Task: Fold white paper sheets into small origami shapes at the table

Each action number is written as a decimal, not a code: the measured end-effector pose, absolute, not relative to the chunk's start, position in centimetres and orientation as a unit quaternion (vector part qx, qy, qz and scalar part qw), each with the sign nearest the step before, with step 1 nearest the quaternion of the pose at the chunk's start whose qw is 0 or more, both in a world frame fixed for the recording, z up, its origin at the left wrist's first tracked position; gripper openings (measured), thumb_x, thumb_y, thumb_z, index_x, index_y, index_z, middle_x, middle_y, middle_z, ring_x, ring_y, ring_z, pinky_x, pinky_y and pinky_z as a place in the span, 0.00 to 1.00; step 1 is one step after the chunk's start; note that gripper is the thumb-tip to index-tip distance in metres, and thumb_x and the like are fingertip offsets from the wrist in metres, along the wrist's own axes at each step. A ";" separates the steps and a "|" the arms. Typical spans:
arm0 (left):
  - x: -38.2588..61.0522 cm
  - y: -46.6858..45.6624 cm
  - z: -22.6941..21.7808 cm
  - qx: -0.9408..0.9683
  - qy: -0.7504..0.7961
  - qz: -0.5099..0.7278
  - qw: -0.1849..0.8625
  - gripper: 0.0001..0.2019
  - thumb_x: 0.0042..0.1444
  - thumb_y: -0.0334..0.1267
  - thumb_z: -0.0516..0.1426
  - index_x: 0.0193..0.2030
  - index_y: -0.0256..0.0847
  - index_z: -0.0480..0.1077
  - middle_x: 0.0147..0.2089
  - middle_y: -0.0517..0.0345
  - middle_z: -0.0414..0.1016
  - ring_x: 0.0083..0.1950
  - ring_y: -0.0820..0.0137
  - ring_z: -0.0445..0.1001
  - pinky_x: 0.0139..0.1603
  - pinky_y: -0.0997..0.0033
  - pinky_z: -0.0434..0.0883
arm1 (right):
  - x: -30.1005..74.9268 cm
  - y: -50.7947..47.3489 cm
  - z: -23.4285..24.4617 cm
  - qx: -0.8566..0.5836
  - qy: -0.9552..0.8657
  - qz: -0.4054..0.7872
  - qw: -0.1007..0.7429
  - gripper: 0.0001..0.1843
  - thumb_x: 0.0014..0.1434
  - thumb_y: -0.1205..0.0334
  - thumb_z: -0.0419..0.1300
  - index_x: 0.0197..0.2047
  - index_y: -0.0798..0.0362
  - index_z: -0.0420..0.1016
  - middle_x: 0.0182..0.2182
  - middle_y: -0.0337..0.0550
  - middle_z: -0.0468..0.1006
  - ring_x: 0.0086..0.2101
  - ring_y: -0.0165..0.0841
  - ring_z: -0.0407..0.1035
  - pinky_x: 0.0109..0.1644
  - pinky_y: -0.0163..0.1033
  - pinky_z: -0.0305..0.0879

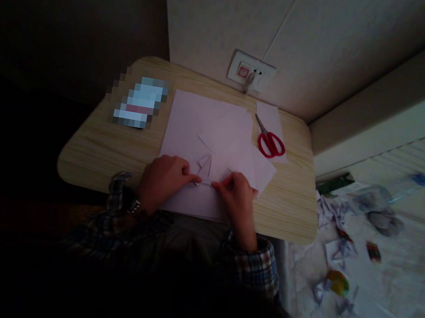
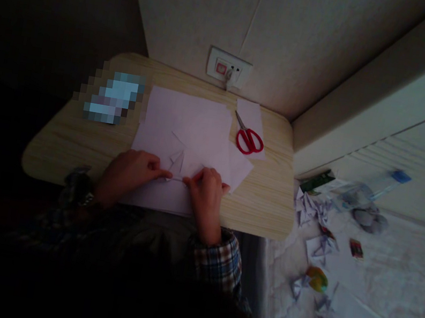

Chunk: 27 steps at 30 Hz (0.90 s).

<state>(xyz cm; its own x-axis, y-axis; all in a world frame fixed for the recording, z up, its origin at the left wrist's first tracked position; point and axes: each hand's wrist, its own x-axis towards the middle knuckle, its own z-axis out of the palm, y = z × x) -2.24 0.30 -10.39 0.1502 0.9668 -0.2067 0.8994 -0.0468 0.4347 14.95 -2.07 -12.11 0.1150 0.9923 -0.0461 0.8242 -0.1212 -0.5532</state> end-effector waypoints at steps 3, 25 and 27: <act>-2.9 0.3 -10.8 0.726 0.628 0.093 0.263 0.18 0.54 0.52 0.55 0.24 0.40 0.72 0.23 0.58 0.72 0.27 0.68 0.69 0.27 0.71 0.57 | 15.4 -1.8 -11.9 -0.716 -0.623 0.247 0.196 0.10 0.53 0.60 0.63 0.25 0.52 0.68 0.28 0.37 0.73 0.31 0.34 0.65 0.40 0.42 0.50; -4.6 -2.7 -13.1 0.911 0.312 0.268 -0.017 0.14 0.60 0.26 0.49 0.47 0.31 0.73 0.44 0.46 0.79 0.45 0.62 0.74 0.44 0.63 0.72 | 16.1 -3.1 -11.8 -0.653 -0.691 0.198 0.238 0.04 0.59 0.65 0.58 0.33 0.52 0.73 0.34 0.41 0.77 0.39 0.36 0.69 0.48 0.44 0.51; -4.7 -2.7 -13.2 0.913 0.314 0.260 -0.020 0.15 0.61 0.26 0.48 0.47 0.32 0.73 0.45 0.46 0.79 0.46 0.62 0.75 0.44 0.62 0.72 | 16.1 -3.0 -11.7 -0.656 -0.691 0.199 0.228 0.05 0.59 0.64 0.58 0.32 0.52 0.73 0.34 0.41 0.77 0.39 0.36 0.69 0.47 0.43 0.51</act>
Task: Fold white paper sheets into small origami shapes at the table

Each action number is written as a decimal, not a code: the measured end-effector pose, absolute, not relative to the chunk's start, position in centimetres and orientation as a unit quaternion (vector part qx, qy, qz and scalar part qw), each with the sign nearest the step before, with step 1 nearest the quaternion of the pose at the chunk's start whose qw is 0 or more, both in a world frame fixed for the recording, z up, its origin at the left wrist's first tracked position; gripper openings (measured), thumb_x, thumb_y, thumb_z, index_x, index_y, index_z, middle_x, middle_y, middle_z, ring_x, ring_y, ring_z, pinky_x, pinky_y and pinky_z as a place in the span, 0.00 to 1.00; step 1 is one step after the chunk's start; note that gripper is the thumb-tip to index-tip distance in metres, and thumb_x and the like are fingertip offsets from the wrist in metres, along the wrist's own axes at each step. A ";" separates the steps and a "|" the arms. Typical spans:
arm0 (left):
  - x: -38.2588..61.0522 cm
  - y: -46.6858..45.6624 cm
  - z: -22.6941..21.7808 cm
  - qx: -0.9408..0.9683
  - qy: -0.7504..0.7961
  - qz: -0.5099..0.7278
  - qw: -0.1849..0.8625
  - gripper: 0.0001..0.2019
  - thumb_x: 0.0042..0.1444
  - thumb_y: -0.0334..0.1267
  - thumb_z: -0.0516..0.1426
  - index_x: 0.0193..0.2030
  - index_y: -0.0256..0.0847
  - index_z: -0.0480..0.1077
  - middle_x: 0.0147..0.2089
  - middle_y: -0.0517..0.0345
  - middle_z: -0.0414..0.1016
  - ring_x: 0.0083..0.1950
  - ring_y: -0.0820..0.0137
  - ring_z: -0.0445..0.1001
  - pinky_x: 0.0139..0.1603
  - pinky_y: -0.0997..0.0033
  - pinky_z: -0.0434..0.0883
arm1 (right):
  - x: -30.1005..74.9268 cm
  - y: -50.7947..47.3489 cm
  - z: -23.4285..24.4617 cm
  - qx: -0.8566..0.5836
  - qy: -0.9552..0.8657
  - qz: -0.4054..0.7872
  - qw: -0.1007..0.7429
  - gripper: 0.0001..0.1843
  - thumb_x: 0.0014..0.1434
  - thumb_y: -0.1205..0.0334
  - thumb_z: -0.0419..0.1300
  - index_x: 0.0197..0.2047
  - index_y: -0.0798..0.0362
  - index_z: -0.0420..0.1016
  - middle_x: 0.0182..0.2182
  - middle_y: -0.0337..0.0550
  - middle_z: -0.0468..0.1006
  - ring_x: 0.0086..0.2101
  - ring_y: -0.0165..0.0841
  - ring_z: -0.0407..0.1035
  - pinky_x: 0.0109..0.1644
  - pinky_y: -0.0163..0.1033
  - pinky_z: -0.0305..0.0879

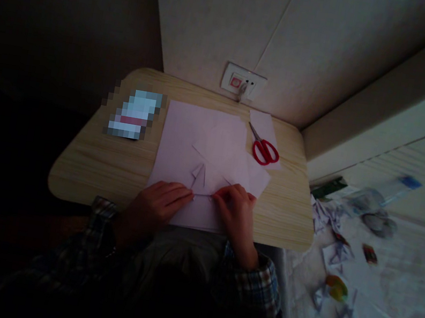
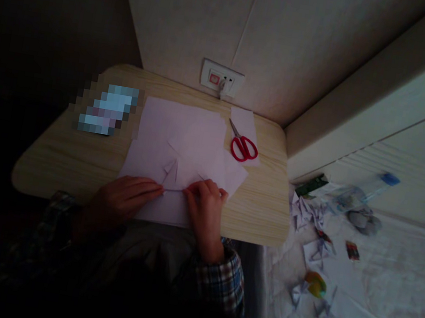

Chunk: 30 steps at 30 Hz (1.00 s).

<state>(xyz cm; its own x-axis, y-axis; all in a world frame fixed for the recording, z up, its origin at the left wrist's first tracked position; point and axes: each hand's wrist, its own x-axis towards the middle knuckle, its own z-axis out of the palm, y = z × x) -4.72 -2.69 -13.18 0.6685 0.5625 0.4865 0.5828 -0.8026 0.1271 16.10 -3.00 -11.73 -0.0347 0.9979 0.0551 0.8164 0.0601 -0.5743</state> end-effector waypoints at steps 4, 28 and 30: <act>-4.9 -2.6 -13.4 -0.913 -0.311 -0.262 0.029 0.15 0.61 0.25 0.47 0.47 0.31 0.73 0.44 0.46 0.79 0.46 0.62 0.75 0.44 0.62 0.72 | 16.1 -2.7 -11.5 -0.662 -0.692 0.205 0.203 0.05 0.59 0.64 0.58 0.31 0.52 0.74 0.33 0.41 0.77 0.39 0.36 0.69 0.47 0.43 0.51; -5.3 -2.6 -13.9 -0.913 -0.314 -0.260 -0.005 0.16 0.61 0.26 0.48 0.52 0.32 0.71 0.47 0.43 0.77 0.49 0.60 0.74 0.47 0.59 0.72 | 16.0 -1.7 -11.6 -0.671 -0.678 0.228 0.195 0.05 0.56 0.65 0.60 0.28 0.53 0.72 0.29 0.40 0.75 0.31 0.33 0.67 0.41 0.39 0.57; -5.3 -2.5 -13.9 -0.913 -0.315 -0.259 -0.006 0.15 0.60 0.26 0.49 0.51 0.32 0.71 0.47 0.43 0.77 0.49 0.60 0.74 0.47 0.59 0.72 | 16.0 -1.8 -11.6 -0.669 -0.677 0.229 0.202 0.05 0.56 0.65 0.60 0.28 0.53 0.73 0.29 0.40 0.75 0.32 0.33 0.67 0.41 0.39 0.57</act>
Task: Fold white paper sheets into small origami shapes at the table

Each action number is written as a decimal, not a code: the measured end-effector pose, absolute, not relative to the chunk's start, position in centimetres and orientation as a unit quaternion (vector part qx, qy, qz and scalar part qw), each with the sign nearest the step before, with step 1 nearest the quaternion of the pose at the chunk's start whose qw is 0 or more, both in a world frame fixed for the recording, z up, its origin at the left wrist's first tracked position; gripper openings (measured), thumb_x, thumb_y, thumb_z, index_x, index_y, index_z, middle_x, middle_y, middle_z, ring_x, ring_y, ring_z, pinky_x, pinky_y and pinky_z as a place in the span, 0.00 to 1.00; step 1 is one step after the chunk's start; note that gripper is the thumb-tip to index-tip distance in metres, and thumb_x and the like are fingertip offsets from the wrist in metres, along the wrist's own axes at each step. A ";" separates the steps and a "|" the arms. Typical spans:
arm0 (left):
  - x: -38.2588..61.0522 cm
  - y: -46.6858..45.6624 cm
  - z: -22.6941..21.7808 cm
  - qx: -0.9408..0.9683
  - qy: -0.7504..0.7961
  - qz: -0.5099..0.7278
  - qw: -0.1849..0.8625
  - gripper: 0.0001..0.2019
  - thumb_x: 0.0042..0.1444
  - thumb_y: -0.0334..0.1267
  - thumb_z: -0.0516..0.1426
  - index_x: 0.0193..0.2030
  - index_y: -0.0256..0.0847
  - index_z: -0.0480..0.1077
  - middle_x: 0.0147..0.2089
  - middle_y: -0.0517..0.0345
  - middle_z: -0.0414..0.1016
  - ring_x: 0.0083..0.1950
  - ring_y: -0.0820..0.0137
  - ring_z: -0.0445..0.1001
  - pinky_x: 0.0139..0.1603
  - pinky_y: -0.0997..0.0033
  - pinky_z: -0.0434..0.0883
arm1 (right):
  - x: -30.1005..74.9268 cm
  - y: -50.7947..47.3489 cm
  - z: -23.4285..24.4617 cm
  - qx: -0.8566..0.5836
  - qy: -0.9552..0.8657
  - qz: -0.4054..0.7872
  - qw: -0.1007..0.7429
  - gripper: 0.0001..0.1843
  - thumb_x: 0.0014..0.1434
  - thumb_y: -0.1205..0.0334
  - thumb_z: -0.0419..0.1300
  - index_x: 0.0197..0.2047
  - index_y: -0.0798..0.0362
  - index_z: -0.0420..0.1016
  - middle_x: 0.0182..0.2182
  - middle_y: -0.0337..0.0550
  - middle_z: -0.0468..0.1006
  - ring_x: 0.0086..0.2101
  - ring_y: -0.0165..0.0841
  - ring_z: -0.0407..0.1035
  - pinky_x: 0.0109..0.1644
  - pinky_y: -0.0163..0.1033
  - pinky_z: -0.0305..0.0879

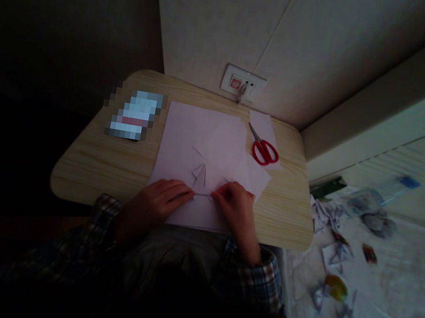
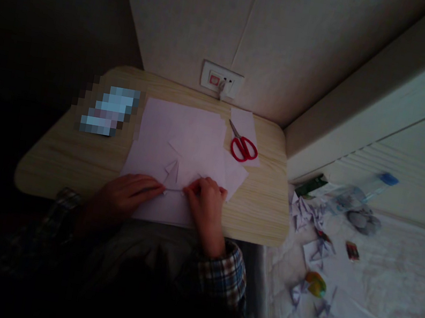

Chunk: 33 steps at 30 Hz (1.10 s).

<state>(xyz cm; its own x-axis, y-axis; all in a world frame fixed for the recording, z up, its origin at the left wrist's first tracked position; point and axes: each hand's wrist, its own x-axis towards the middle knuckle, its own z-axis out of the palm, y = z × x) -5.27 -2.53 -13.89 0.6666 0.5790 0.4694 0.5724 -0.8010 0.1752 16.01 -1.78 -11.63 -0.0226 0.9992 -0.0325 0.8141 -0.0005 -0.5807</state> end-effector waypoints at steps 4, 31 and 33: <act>-5.2 -2.3 -13.6 0.918 0.313 0.245 -0.003 0.15 0.61 0.25 0.48 0.49 0.31 0.72 0.46 0.43 0.77 0.47 0.61 0.73 0.47 0.60 0.73 | 15.9 -1.8 -11.6 -0.670 -0.673 0.237 0.203 0.04 0.55 0.64 0.61 0.29 0.53 0.73 0.30 0.41 0.75 0.32 0.33 0.67 0.41 0.39 0.57; -5.3 -2.0 -14.0 0.918 0.309 0.244 -0.044 0.15 0.62 0.26 0.47 0.48 0.36 0.73 0.45 0.48 0.78 0.47 0.62 0.74 0.43 0.63 0.71 | 15.1 -2.1 -12.2 -0.693 -0.658 0.196 0.219 0.08 0.57 0.67 0.58 0.26 0.51 0.65 0.29 0.40 0.74 0.33 0.35 0.65 0.41 0.41 0.53; -5.4 -1.9 -14.0 0.918 0.312 0.240 -0.040 0.16 0.62 0.26 0.46 0.48 0.37 0.73 0.45 0.49 0.78 0.48 0.63 0.74 0.43 0.63 0.71 | 15.2 -2.1 -12.2 -0.692 -0.658 0.198 0.220 0.08 0.57 0.67 0.58 0.26 0.51 0.66 0.29 0.40 0.74 0.33 0.35 0.65 0.41 0.42 0.53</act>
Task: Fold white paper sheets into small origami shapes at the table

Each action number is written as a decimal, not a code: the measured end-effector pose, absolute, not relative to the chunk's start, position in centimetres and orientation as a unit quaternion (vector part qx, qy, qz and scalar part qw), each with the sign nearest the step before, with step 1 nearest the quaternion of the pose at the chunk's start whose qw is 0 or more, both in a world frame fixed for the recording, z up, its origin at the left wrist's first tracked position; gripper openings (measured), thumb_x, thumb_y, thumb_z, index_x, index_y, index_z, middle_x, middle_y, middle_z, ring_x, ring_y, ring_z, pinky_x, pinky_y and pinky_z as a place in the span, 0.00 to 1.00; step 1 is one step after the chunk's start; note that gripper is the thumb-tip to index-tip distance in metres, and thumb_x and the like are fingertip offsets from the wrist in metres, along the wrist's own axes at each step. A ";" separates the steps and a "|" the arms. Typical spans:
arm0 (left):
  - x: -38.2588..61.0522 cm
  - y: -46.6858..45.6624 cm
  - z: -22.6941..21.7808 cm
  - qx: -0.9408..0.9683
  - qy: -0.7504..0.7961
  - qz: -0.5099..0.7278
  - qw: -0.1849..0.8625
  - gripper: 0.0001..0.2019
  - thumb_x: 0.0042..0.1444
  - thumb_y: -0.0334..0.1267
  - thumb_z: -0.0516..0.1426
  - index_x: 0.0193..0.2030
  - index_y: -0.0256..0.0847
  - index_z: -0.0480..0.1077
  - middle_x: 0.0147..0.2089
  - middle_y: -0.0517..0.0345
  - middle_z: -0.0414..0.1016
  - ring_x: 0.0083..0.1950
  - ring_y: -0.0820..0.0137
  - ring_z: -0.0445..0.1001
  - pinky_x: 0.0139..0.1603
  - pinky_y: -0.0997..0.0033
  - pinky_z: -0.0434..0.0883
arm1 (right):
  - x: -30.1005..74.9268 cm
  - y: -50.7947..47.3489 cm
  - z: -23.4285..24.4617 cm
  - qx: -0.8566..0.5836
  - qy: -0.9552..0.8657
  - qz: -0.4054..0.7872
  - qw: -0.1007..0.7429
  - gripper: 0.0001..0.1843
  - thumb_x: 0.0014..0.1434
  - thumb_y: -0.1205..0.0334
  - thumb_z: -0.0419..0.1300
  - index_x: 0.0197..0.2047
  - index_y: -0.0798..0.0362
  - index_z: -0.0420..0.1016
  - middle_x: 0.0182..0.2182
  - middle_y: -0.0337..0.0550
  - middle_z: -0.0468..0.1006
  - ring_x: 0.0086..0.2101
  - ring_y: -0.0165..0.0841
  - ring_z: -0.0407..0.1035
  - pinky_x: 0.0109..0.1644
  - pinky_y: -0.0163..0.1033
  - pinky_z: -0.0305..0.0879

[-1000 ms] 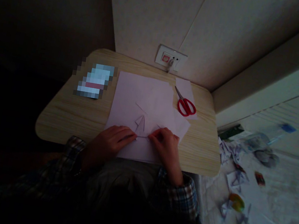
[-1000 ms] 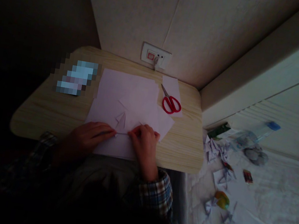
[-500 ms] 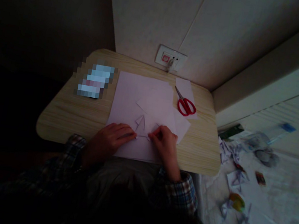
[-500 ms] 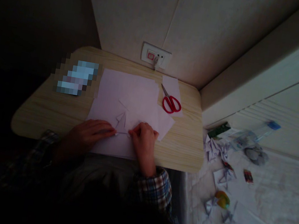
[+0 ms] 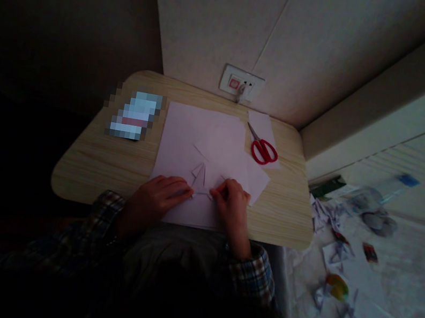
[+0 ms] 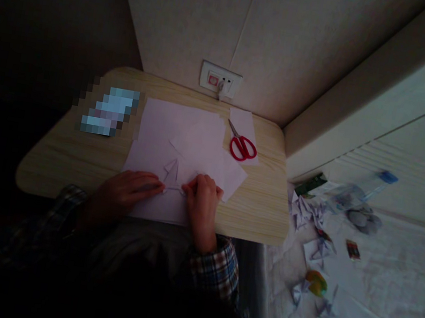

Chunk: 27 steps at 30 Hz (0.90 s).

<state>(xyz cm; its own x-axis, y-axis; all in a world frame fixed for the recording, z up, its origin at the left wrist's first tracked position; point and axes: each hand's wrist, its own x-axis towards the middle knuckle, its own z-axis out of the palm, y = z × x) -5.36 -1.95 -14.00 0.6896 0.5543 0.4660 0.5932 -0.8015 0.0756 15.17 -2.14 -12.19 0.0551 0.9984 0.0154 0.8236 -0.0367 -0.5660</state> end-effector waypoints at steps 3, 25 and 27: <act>-5.5 -1.9 -14.0 -0.919 -0.310 -0.243 0.025 0.17 0.61 0.25 0.46 0.49 0.37 0.72 0.45 0.48 0.78 0.48 0.63 0.73 0.43 0.62 0.71 | 15.3 -2.1 -12.3 -0.686 -0.660 0.206 0.228 0.07 0.57 0.67 0.59 0.27 0.52 0.66 0.29 0.40 0.74 0.33 0.35 0.65 0.41 0.41 0.53; -3.7 -2.1 -12.9 -0.899 -0.325 -0.292 0.031 0.16 0.58 0.22 0.48 0.44 0.33 0.74 0.40 0.47 0.77 0.41 0.63 0.73 0.41 0.63 0.72 | 15.6 -2.1 -11.8 -0.651 -0.670 0.250 0.255 0.04 0.56 0.64 0.62 0.30 0.52 0.70 0.30 0.40 0.76 0.32 0.33 0.67 0.39 0.39 0.57; -3.3 -2.2 -12.8 -0.900 -0.322 -0.290 0.039 0.15 0.59 0.23 0.48 0.45 0.34 0.74 0.40 0.47 0.78 0.41 0.63 0.73 0.41 0.63 0.72 | 15.3 -2.1 -11.8 -0.659 -0.671 0.238 0.242 0.05 0.56 0.64 0.61 0.29 0.52 0.70 0.31 0.41 0.76 0.32 0.34 0.68 0.40 0.40 0.56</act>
<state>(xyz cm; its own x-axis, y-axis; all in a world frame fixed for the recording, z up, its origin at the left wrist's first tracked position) -3.31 -2.22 -12.78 0.6240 0.5571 0.5479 0.6025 -0.7895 0.1167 15.29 -2.14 -11.76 -0.0148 0.9998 0.0114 0.7695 0.0187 -0.6384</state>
